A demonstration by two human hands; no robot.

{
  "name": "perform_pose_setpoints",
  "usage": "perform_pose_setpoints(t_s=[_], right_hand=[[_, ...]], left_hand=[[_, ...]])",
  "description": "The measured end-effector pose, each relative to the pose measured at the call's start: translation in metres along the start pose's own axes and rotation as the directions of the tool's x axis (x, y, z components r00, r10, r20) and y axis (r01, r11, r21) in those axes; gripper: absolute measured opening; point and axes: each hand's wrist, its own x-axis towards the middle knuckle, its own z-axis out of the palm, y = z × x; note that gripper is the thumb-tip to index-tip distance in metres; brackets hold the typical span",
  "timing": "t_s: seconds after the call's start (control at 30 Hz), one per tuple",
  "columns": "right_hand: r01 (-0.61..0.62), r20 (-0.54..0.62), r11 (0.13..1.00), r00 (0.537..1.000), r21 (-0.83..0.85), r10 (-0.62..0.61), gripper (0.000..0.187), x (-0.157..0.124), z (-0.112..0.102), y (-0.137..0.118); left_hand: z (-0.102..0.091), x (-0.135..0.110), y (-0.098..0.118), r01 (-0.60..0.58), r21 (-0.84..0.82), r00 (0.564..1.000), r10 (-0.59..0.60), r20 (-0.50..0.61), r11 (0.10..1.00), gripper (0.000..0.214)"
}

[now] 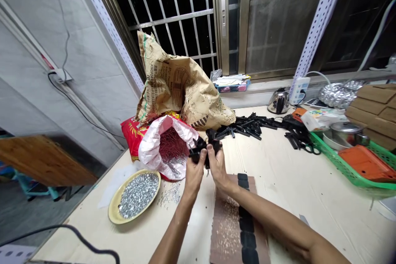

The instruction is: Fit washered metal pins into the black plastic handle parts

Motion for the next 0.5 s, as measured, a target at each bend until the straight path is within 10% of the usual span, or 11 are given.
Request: perform_pose_setpoints(t_s=[0.23,0.5], right_hand=[[0.076,0.006,0.997,0.997,-0.011,-0.076,0.050,0.000,-0.007,0.004],[-0.046,0.146,0.932,0.984,-0.360,0.104,0.056,0.029,-0.035,0.032]], left_hand=[[0.019,0.005,0.006,-0.152,-0.028,0.987,0.153,0.054,0.988,0.046],[0.014,0.027,-0.020,0.066,-0.053,0.968,-0.051,0.244,0.996,0.054]])
